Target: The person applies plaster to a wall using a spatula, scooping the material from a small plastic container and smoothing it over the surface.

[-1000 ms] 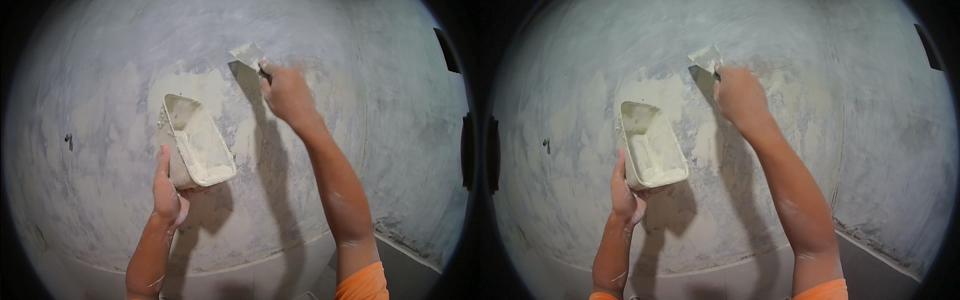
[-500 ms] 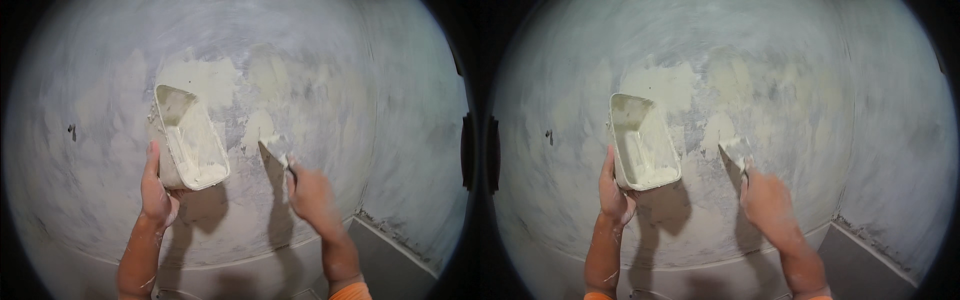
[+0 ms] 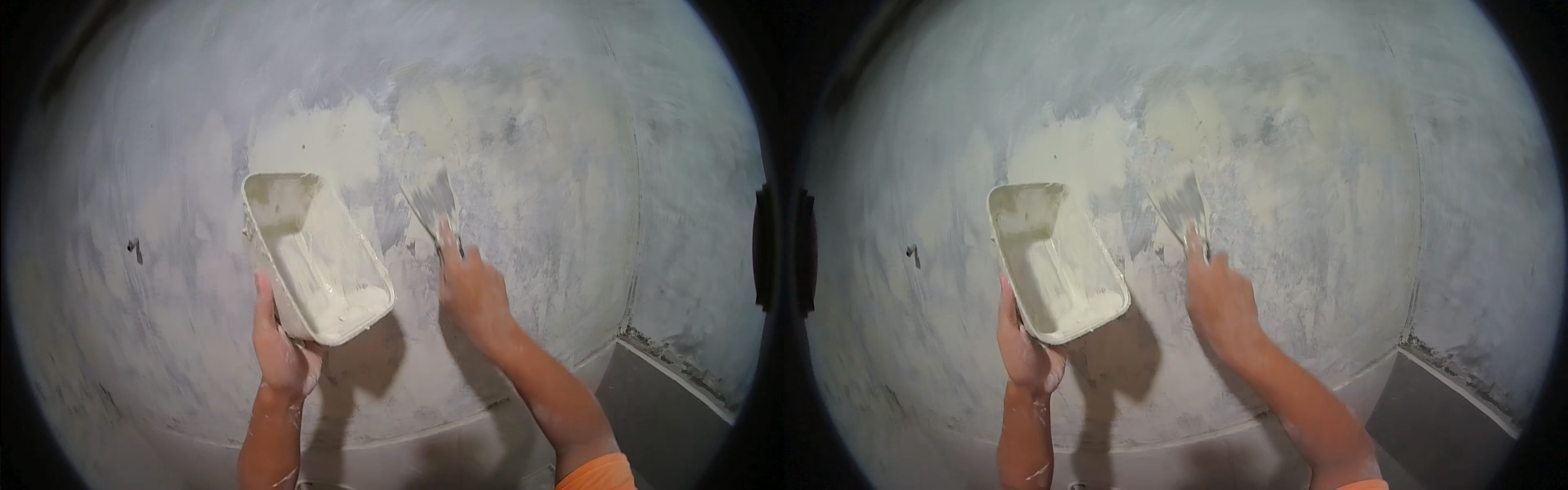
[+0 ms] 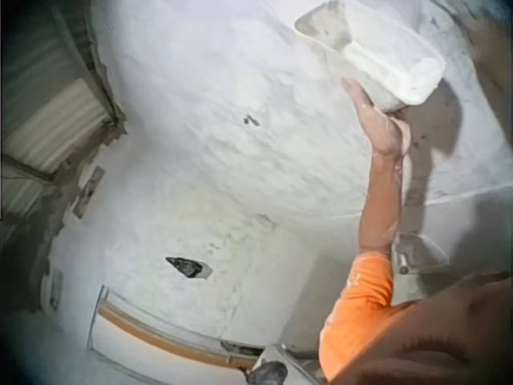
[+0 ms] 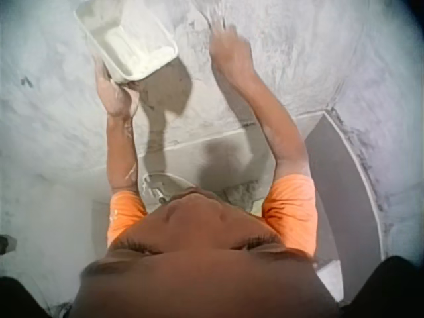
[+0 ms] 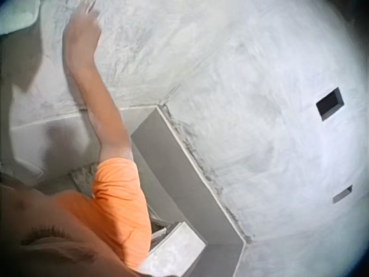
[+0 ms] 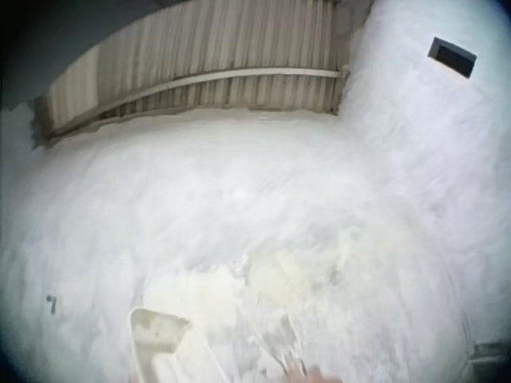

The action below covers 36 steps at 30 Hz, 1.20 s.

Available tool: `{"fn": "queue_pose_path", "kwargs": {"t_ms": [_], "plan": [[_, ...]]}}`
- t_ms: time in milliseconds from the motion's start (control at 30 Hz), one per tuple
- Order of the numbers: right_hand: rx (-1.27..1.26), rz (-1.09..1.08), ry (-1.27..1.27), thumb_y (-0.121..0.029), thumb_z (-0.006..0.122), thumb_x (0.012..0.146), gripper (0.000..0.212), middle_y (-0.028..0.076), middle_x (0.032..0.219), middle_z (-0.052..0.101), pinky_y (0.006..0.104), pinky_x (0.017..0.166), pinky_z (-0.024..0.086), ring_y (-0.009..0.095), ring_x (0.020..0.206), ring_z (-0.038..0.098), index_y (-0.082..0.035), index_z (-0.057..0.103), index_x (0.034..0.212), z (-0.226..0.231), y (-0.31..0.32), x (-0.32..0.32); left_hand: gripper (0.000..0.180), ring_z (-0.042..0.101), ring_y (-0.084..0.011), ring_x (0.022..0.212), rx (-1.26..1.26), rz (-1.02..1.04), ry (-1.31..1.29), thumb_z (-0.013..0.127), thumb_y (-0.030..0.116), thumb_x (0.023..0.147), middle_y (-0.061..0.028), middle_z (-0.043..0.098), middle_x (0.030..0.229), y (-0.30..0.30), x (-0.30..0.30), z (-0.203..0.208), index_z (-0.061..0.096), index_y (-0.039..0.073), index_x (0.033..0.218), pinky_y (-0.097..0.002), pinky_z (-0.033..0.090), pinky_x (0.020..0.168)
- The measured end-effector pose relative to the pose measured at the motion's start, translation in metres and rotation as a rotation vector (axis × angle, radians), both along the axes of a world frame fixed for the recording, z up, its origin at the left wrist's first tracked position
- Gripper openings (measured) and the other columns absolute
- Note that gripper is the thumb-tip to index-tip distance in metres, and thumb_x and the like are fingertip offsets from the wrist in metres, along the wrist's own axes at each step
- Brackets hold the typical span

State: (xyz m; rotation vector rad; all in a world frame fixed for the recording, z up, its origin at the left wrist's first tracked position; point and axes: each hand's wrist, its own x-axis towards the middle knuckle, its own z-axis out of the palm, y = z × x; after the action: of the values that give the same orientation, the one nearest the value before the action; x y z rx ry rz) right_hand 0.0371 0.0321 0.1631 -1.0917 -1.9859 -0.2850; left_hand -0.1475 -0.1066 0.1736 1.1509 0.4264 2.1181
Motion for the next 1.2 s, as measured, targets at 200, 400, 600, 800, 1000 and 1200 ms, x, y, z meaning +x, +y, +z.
{"fn": "queue_pose_path", "kwargs": {"t_ms": [200,400,600,800,1000,1200], "plan": [[-0.068,-0.045,-0.047,-0.016,0.053,0.097,0.046,0.026,0.080,0.063,0.0510,0.067,0.051,0.044,0.073,0.064,-0.006,0.052,0.143,-0.007,-0.055,0.050,0.067,0.061,-0.0316,0.122,-0.075,0.037,0.089,0.031,0.053,0.107,-0.0174,0.052,0.140,0.009,-0.015,-0.002,0.038,0.001,0.148,-0.0483,0.059,0.090],[0.388,0.001,0.204,-0.016,0.052,0.098,0.038,0.026,0.078,0.064,0.0511,0.067,0.050,0.044,0.073,0.064,-0.007,0.060,0.135,0.115,-0.017,0.047,0.067,0.059,-0.0311,0.125,-0.054,0.017,0.098,0.030,0.052,0.107,-0.0175,0.051,0.142,0.020,-0.002,-0.002,0.037,0.000,0.148,-0.0469,0.056,0.095],[0.233,-0.076,0.144,-0.014,0.049,0.098,0.053,0.025,0.082,0.066,0.0517,0.068,0.054,0.042,0.077,0.068,-0.004,0.041,0.149,0.088,0.043,0.031,0.062,0.053,-0.0271,0.132,0.022,-0.021,0.030,0.030,0.046,0.109,-0.0136,0.050,0.144,0.024,0.006,-0.017,0.036,0.001,0.150,-0.0415,0.047,0.110],[0.083,-0.091,0.069,-0.019,0.053,0.099,0.057,0.025,0.085,0.063,0.0523,0.069,0.052,0.044,0.075,0.065,-0.010,0.037,0.154,-0.063,0.019,0.057,0.065,0.052,-0.0269,0.133,0.039,0.047,0.027,0.032,0.049,0.108,-0.0152,0.049,0.146,0.021,-0.011,-0.009,0.033,0.001,0.152,-0.0428,0.047,0.110],[0.037,-0.088,-0.020,-0.018,0.055,0.097,0.041,0.027,0.084,0.066,0.0511,0.074,0.052,0.044,0.080,0.066,-0.008,0.058,0.137,0.010,-0.056,0.104,0.069,0.059,-0.0288,0.126,0.048,0.166,0.154,0.030,0.052,0.107,-0.0193,0.050,0.143,0.008,-0.008,0.026,0.031,-0.001,0.150,-0.0448,0.058,0.097],[0.415,-0.010,0.139,-0.018,0.052,0.098,0.037,0.026,0.087,0.068,0.0508,0.072,0.052,0.044,0.082,0.067,-0.008,0.062,0.132,0.140,-0.030,0.063,0.071,0.061,-0.0315,0.122,0.082,0.005,0.228,0.029,0.053,0.106,-0.0196,0.048,0.143,0.014,0.008,0.038,0.026,-0.001,0.151,-0.0474,0.060,0.094]]}}
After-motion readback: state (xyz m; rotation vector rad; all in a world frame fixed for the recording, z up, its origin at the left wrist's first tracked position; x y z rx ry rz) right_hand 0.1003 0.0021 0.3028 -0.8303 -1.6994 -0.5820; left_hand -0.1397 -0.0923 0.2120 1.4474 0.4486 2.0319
